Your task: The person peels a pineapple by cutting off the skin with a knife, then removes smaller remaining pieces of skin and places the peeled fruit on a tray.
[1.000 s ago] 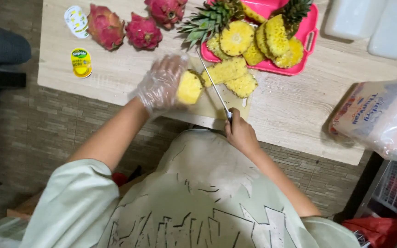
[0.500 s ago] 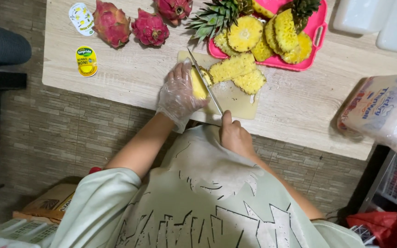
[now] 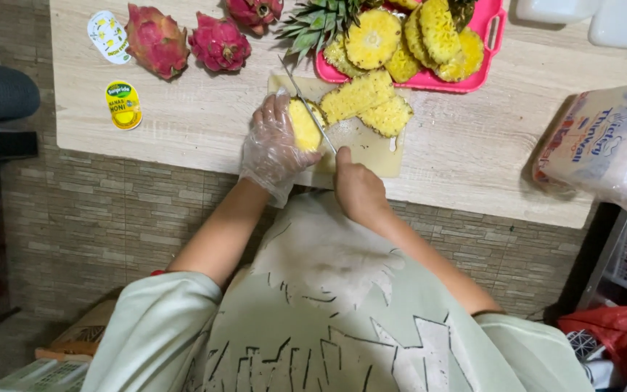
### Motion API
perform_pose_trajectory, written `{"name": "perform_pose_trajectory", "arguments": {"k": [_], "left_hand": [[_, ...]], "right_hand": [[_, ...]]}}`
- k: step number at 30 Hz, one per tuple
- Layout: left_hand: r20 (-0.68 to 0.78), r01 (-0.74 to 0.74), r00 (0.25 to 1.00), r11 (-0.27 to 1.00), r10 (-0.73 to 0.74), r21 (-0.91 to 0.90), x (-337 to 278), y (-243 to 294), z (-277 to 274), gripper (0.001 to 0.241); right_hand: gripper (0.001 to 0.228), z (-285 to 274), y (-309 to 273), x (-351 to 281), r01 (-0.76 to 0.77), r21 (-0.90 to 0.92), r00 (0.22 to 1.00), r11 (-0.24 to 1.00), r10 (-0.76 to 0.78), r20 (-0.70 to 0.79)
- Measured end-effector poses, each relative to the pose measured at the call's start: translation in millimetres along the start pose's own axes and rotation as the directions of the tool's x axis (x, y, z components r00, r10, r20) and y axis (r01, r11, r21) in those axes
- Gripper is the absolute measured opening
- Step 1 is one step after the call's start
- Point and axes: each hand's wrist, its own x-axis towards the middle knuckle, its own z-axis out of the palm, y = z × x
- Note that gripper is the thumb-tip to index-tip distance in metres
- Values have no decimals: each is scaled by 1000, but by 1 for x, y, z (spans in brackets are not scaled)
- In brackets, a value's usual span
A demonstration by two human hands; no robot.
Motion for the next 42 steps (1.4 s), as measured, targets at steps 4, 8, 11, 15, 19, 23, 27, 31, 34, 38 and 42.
{"name": "perform_pose_trajectory", "arguments": {"k": [4,8,11,15,19,23,27,31,34,38,42], "left_hand": [[-80,-17,997,999,20,43,2,-4,8,133],[-232,-30,973,999,23,-25,4,-6,19,131],[-445,-81,892,997,75,4,2,-8,38,132],[-680,-94,718,989,149,118,11,-18,67,131],[-350,-24,936,1000,21,-2,8,-3,31,132],[-230,20,973,999,-30,-48,4,5,20,128],[-459,-125,876,989,149,83,9,-18,55,135],[-527,-131,839,990,137,48,17,-20,60,135],[-493,-92,866,996,78,-5,16,-15,59,133],[-187,113,973,987,-133,-115,20,-3,42,134],[-233,35,971,997,-49,-61,7,-7,34,134]], "right_hand": [[28,7,8,-8,-38,10,999,999,38,33],[31,-17,-5,2,-50,58,993,997,43,108],[35,-17,5,-4,-100,49,976,994,88,200],[36,7,18,2,-134,39,967,990,122,225],[45,-11,16,10,-105,22,971,994,98,220],[53,7,38,6,-141,64,947,988,116,299],[54,16,46,23,-112,140,950,984,65,305],[55,32,68,19,-83,172,944,982,23,330],[51,56,69,31,-67,227,959,971,-1,285],[50,39,72,33,-62,194,959,979,4,285],[39,29,96,45,-27,153,980,988,-4,198]]}}
